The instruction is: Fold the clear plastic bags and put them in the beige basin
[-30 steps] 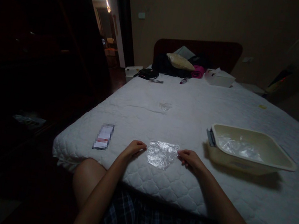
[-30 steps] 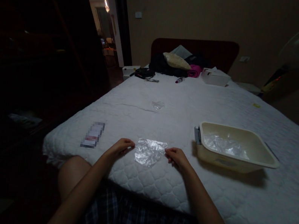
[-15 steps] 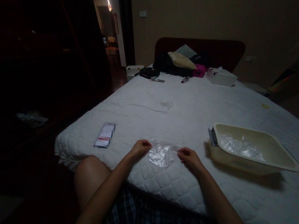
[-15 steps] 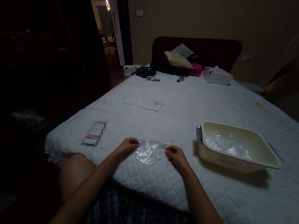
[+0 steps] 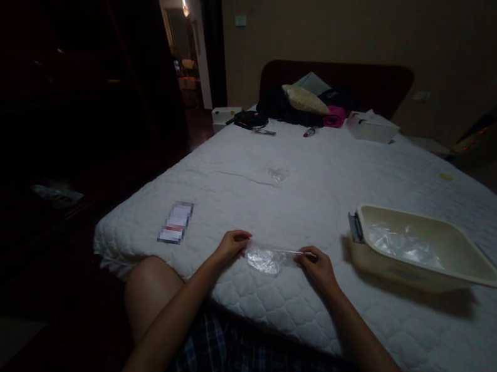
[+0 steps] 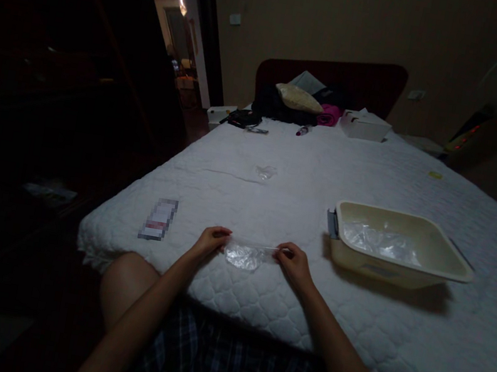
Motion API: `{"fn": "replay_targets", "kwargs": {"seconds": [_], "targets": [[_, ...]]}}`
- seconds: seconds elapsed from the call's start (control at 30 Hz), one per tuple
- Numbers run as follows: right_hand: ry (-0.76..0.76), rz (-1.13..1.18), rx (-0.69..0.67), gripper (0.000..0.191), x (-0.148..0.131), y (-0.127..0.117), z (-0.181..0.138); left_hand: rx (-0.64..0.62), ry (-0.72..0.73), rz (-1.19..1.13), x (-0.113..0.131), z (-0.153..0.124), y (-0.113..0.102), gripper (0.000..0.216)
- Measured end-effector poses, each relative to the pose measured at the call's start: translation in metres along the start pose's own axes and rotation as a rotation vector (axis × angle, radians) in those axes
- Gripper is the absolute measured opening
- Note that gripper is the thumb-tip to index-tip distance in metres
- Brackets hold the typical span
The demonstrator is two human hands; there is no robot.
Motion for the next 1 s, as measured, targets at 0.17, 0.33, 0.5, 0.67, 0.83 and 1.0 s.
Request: {"fn": "replay_targets", "kwargs": {"seconds": [0.17, 0.33, 0.5, 0.67, 0.83, 1.0], "targets": [[-0.214, -0.223, 0.088, 0.012, -0.013, -0.004, -0.006, -0.003, 0.011, -0.060, -0.005, 0.000, -0.003, 0.019], [-0.406, -0.330, 0.087, 0.013, -0.025, -0.002, -0.015, -0.010, 0.009, -0.095, -0.002, -0.004, -0.006, 0.017], [-0.490, -0.387, 0.048, 0.015, -0.029, 0.001, -0.021, -0.052, -0.036, -0.093, 0.007, -0.012, -0.004, 0.019], [-0.598, -0.433, 0.001, 0.017, -0.030, 0.007, -0.028, -0.070, -0.017, -0.070, 0.016, -0.014, -0.002, 0.030], [-0.628, -0.479, -0.017, 0.015, -0.031, 0.009, -0.031, -0.141, 0.010, -0.042, 0.017, -0.019, 0.000, 0.036], [-0.647, -0.567, -0.042, 0.015, -0.035, 0.012, -0.035, -0.213, 0.106, 0.057, 0.019, -0.023, 0.000, 0.039]]}}
Point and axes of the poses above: each hand's wrist, its own z-axis towards the middle knuckle, its own y-axis out of the palm, x = y × z, the point moved 7 cm from there along z, towards the middle knuckle, and after that the axes turned 12 degrees about -z, right-handed, at the moved point
